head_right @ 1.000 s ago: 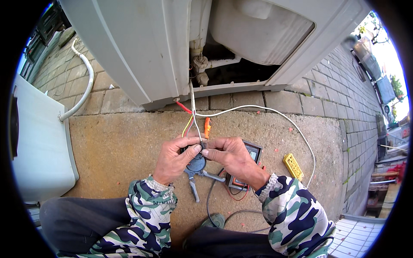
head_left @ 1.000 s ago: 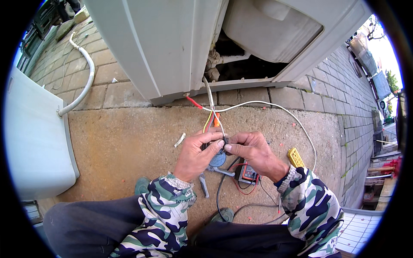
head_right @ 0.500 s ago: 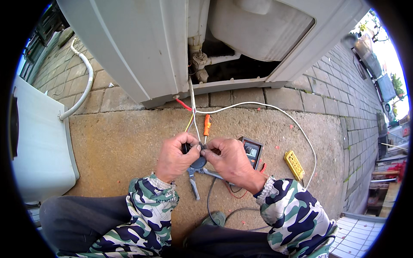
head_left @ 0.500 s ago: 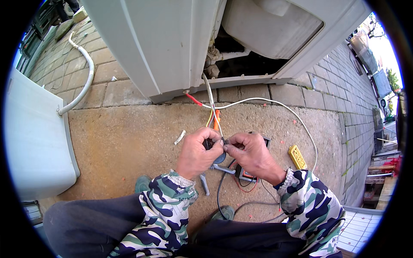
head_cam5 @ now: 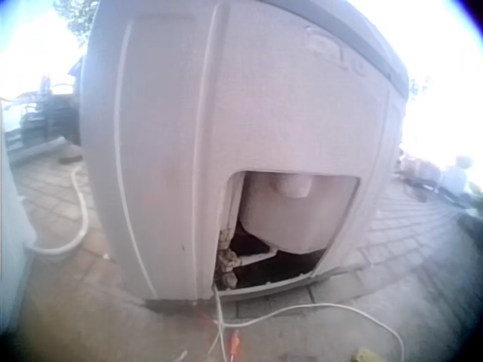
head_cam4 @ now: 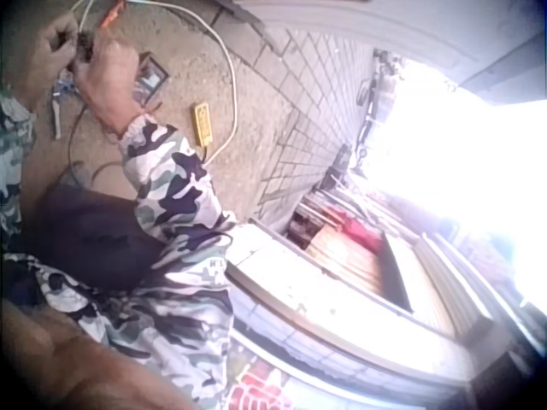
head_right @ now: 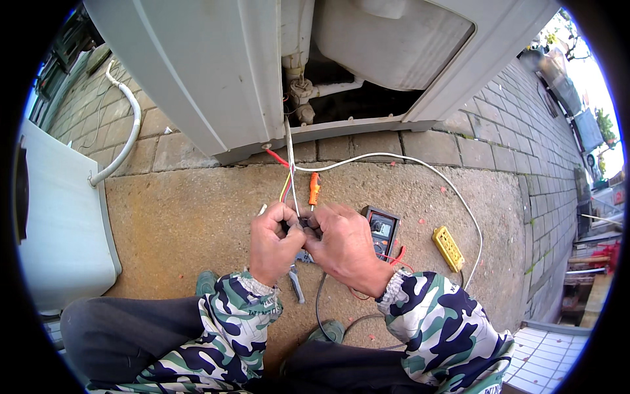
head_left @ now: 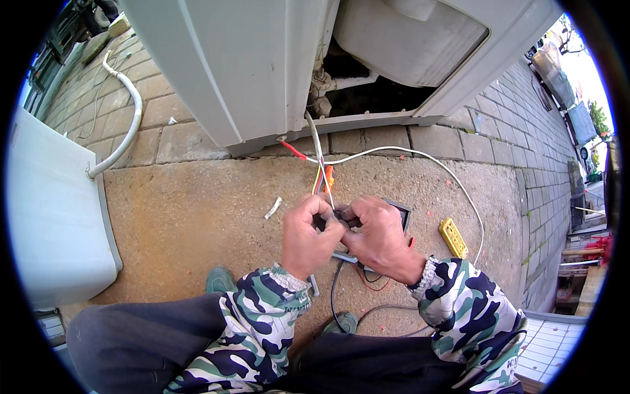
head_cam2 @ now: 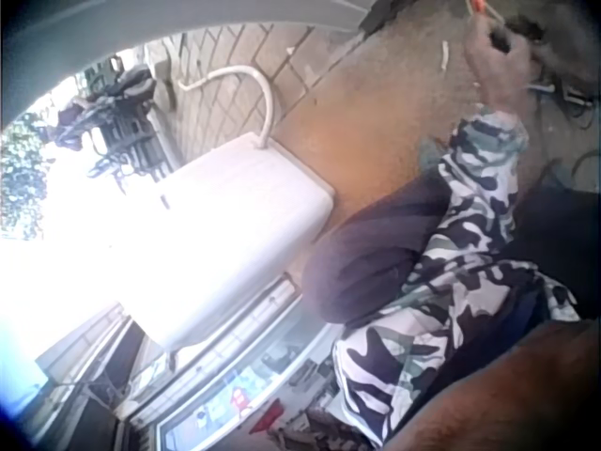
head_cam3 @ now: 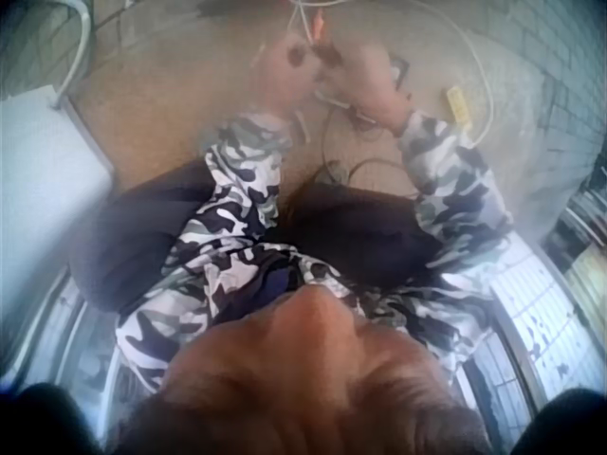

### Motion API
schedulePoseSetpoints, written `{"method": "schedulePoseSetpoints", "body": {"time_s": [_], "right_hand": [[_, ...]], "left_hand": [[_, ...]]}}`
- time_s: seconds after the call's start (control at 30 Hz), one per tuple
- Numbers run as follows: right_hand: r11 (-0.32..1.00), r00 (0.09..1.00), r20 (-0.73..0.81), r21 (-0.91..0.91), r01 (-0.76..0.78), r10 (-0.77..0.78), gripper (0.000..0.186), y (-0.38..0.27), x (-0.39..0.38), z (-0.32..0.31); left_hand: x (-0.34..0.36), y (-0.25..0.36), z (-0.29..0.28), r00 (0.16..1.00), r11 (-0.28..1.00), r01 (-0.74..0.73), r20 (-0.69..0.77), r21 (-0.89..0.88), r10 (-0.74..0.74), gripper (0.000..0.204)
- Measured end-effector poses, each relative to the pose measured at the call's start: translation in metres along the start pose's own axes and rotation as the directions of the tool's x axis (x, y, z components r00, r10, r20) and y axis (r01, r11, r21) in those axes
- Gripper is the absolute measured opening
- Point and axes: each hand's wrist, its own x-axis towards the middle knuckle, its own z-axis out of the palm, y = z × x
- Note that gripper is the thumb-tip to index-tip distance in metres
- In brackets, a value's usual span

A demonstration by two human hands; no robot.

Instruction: The person sits on the ground and uses a multimeter to test electrical continuity on wires connected to a washing machine. They strip the insulation from the wires using pliers and twist the exposed ends together to check for a circuit connection.

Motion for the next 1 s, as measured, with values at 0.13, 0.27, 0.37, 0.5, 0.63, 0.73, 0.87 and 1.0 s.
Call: {"method": "schedulePoseSetpoints", "body": {"time_s": [0.13,0.27,0.37,0.5,0.63,0.73,0.87,1.0], "right_hand": [[1.0,1.0,0.008,-0.022,-0.011,0.011,0.022,0.0,0.0,-0.001],[0.988,0.992,-0.048,-0.109,0.114,-0.12,0.023,0.004,0.0,-0.001],[0.994,0.988,-0.12,-0.056,0.09,-0.096,0.023,0.001,0.0,-0.003],[0.997,0.994,-0.097,0.054,0.057,-0.052,0.017,0.003,-0.003,-0.003],[0.823,0.96,0.138,0.494,-0.28,0.244,0.015,0.001,0.003,-0.008],[0.726,0.922,0.267,0.569,-0.386,0.28,0.016,0.004,0.006,-0.015],[0.784,0.939,0.247,0.521,-0.337,0.24,0.018,0.011,0.005,-0.015],[0.703,0.899,0.33,0.565,-0.432,0.288,0.017,0.006,0.008,-0.017]], "left_hand": [[-0.003,0.002,0.004,0.996,0.991,-0.079,0.031,-0.111,0.083,0.007],[-0.004,0.005,0.004,0.995,0.97,0.077,0.076,-0.231,-0.061,0.004],[-0.002,0.008,0.003,0.977,0.946,0.194,0.133,-0.26,-0.164,0.003],[-0.001,0.007,-0.002,0.973,0.91,0.218,0.148,-0.352,-0.176,0.007],[0.002,-0.002,-0.015,0.971,0.832,0.237,0.129,-0.502,-0.199,0.012],[0.006,0.005,-0.019,0.969,0.785,0.247,0.137,-0.569,-0.206,0.017],[0.009,0.001,-0.026,0.943,0.839,0.298,0.275,-0.456,-0.186,0.021],[0.008,0.012,-0.029,0.915,0.859,0.356,0.326,-0.368,-0.239,0.025]]}}
